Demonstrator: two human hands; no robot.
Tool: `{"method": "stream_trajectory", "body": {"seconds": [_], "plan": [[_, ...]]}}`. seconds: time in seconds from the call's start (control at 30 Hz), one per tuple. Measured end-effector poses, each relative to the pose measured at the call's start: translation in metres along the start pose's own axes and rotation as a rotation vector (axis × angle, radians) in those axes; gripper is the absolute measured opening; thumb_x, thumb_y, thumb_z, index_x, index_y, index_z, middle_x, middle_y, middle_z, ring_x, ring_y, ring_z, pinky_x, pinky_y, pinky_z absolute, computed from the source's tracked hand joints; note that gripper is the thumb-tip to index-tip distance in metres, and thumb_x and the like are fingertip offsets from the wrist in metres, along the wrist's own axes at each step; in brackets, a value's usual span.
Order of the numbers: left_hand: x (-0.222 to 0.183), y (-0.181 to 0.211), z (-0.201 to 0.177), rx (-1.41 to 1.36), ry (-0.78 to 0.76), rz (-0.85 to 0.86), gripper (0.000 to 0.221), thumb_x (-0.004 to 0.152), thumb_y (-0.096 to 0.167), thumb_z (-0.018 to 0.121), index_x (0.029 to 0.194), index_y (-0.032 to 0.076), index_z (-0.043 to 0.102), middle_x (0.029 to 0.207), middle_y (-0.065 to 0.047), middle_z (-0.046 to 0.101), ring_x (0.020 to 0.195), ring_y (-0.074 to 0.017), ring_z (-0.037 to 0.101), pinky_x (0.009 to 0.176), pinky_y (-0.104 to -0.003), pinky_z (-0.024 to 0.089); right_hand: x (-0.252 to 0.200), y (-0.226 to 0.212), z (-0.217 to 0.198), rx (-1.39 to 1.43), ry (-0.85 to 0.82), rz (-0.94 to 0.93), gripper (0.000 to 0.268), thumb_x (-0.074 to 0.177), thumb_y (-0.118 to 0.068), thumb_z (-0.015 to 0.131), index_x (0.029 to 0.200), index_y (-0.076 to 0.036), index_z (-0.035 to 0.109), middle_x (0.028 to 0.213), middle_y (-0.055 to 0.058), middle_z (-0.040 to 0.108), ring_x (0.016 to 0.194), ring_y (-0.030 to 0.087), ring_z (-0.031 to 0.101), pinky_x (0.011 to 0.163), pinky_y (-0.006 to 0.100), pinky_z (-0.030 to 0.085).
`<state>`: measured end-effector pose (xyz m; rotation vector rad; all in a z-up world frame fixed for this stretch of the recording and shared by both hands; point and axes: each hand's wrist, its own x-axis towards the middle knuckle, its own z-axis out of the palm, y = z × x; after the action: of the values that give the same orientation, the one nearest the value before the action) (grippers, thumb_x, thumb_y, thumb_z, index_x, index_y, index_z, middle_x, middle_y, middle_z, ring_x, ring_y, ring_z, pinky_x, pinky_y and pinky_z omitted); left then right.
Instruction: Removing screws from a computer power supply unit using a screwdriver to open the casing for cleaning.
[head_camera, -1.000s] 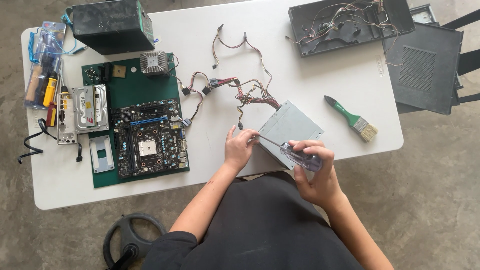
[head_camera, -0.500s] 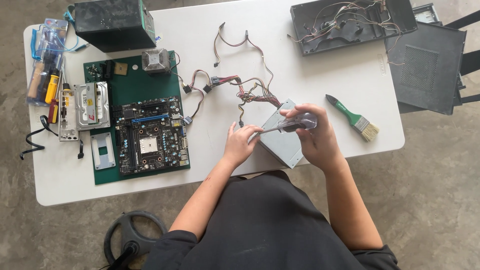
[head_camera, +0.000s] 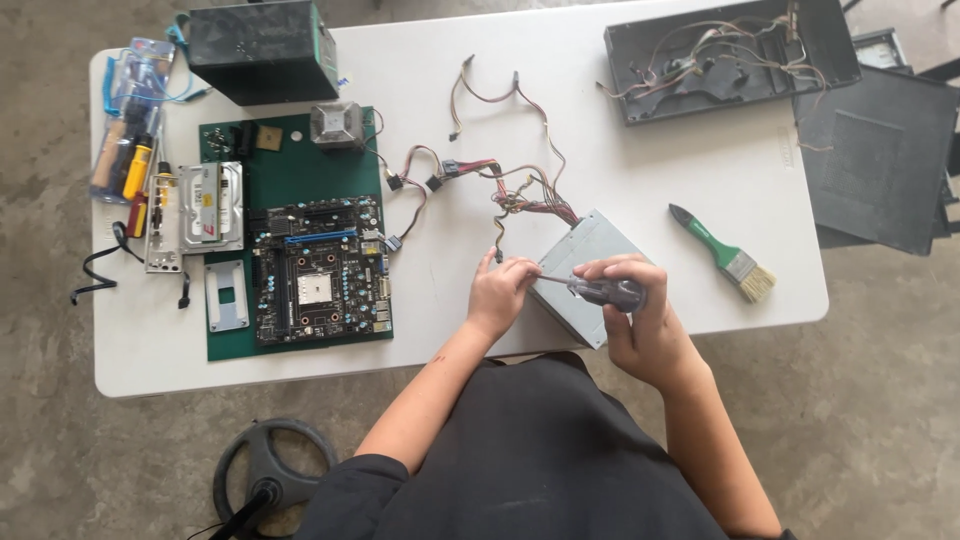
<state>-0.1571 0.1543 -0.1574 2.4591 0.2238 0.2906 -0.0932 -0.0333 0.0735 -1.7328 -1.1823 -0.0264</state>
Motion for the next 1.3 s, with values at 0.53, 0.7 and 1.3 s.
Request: {"method": "stream_trajectory", "body": {"seconds": [0.53, 0.7, 1.3], "plan": [[-0.007, -0.007, 0.028, 0.278, 0.092, 0.086, 0.011, 0.109, 0.025, 0.059, 0.117, 0.032, 0.057, 0.113, 0.014, 0.067, 0.104, -0.0072, 0.075, 0.130, -0.058, 0.026, -0.002, -0.016, 0.018, -0.205, 0.183, 0.341, 0.039, 0.110, -0.026, 0.053, 0.132, 0.000, 0.033, 0.120, 0.013, 0.059, 0.111, 0.030, 0.074, 0.081, 0.037, 0.068], [-0.006, -0.006, 0.025, 0.266, 0.053, 0.055, 0.018, 0.106, 0.021, 0.062, 0.119, 0.033, 0.059, 0.116, 0.014, 0.069, 0.106, -0.0074, 0.075, 0.129, -0.059, 0.026, 0.004, -0.006, 0.010, -0.211, 0.232, 0.349, 0.040, 0.111, -0.025, 0.057, 0.133, 0.002, 0.037, 0.118, 0.015, 0.062, 0.109, 0.034, 0.074, 0.077, 0.042, 0.067], [-0.002, -0.010, -0.012, -0.183, -0.169, -0.085, 0.023, 0.108, 0.029, 0.061, 0.129, 0.036, 0.066, 0.127, 0.012, 0.071, 0.119, -0.0126, 0.072, 0.125, -0.069, 0.025, 0.015, 0.007, 0.000, -0.104, 0.007, 0.120, 0.034, 0.102, -0.014, 0.059, 0.131, -0.003, 0.045, 0.112, 0.010, 0.072, 0.103, 0.034, 0.078, 0.077, 0.042, 0.068]]}}
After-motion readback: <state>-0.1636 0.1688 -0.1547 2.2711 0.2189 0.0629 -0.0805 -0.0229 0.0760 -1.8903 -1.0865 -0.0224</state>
